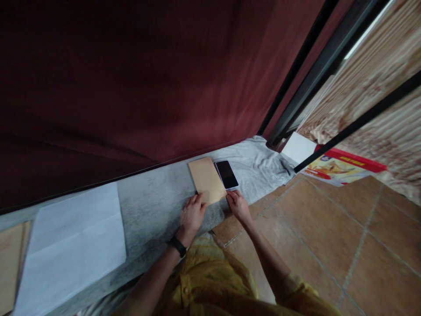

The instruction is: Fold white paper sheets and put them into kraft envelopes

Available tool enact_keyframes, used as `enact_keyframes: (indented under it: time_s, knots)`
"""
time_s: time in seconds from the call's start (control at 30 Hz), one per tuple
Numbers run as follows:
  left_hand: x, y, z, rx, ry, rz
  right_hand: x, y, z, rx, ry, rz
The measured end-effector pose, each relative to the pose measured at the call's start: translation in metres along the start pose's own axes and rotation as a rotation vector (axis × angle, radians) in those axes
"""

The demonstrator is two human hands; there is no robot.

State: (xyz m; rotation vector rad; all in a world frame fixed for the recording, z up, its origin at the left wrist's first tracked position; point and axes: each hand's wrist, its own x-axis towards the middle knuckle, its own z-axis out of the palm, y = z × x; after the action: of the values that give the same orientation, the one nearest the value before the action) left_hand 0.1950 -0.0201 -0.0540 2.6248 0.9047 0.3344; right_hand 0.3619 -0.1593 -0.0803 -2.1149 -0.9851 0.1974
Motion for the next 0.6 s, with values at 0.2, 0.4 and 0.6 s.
enact_keyframes:
  time_s: [0.2,0.4,0.6]
  knots:
    - [-0.013,-0.010,-0.001,-0.087,0.049,0.018,-0.014,-0.011,0.000,0.052,0.156,0.055]
    - [-0.070,-0.058,-0.008,-0.174,0.185,0.023,-0.046,-0.053,0.030,0.255,0.059,-0.070]
    - [-0.144,-0.123,-0.041,-0.050,0.406,-0.147,-0.062,-0.110,0.100,0.437,-0.287,-0.154]
